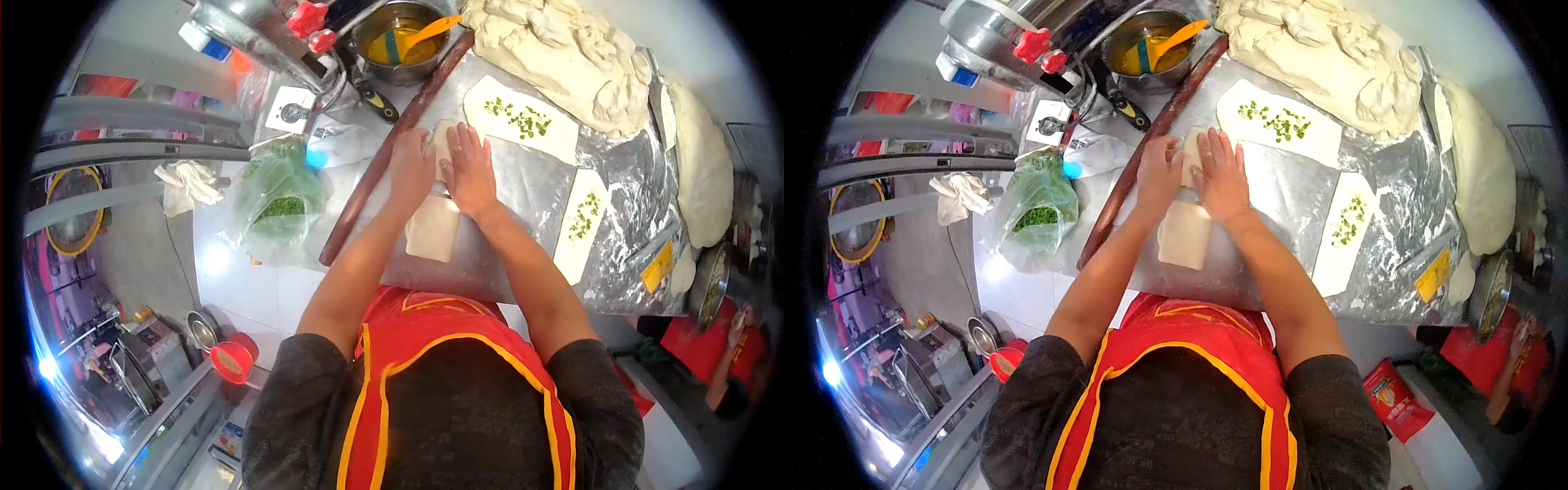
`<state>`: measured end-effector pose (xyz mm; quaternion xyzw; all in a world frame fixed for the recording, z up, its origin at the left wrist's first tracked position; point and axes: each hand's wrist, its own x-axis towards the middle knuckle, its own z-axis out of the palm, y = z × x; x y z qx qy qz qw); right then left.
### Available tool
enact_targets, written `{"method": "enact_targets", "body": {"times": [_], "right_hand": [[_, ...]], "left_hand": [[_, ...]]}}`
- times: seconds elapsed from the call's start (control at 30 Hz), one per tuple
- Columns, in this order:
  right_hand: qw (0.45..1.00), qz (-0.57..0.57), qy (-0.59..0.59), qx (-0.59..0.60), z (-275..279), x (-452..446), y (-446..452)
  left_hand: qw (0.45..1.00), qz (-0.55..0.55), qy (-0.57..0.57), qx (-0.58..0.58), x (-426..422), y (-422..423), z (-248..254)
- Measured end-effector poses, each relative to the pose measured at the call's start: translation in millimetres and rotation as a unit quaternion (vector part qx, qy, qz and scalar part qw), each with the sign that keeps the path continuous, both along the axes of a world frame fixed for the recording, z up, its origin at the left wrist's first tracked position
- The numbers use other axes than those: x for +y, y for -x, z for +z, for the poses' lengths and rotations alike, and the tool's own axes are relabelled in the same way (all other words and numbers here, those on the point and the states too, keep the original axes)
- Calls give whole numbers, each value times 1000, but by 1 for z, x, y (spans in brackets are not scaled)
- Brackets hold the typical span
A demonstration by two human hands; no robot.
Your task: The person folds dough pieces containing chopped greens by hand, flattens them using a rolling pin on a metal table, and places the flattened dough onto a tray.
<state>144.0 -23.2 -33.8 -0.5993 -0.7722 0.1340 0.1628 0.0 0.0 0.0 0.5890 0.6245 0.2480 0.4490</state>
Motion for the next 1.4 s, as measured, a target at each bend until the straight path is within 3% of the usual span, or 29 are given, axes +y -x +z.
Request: {"method": "enact_targets", "body": {"times": [0.1,0.2,0.3,0.33,0.37,0.43,0.5,0.6,0.77,0.83,0.87,0.9,0.97,1.07,1.17,1.27,1.37,1.4], "right_hand": [[1000,9,-20,6,4,23,1],[999,27,-6,22,4,9,-15],[953,-84,9,290,12,19,-67],[961,-177,-92,192,13,21,-92],[960,-239,-81,119,20,28,-127],[901,-422,15,102,8,44,-191],[897,-434,42,72,-14,55,-228],[863,-458,156,144,-11,73,-241],[898,-369,89,222,3,78,-230],[920,-298,61,246,33,78,-205],[891,-300,103,326,37,83,-191],[901,-269,92,328,19,89,-185],[858,-300,146,391,32,98,-157],[875,-264,148,379,0,107,-150],[899,-242,202,305,51,102,-148],[985,-50,-21,163,30,89,-151],[999,24,40,-19,12,82,-154],[999,12,45,-22,11,84,-153]], "left_hand": [[975,-81,-187,86,5,-8,-3],[941,-117,-276,160,-16,-13,-36],[922,-157,-295,198,-9,-8,-32],[915,-173,-297,213,-6,-7,-27],[907,-189,-300,229,-2,-8,-22],[903,-180,-303,244,5,-20,-12],[907,-143,-327,224,12,-42,1],[929,-185,-295,127,21,-87,0],[924,-202,-307,101,23,-136,-8],[931,-207,-286,89,23,-141,-6],[934,-209,-279,81,23,-142,-5],[936,-212,-272,74,23,-141,-4],[939,-204,-269,66,26,-141,0],[942,-185,-268,83,32,-140,2],[929,-212,-267,145,39,-142,-12],[898,-263,-277,219,44,-147,-29],[883,-302,-252,256,47,-146,-38],[878,-312,-247,265,48,-146,-38]]}}
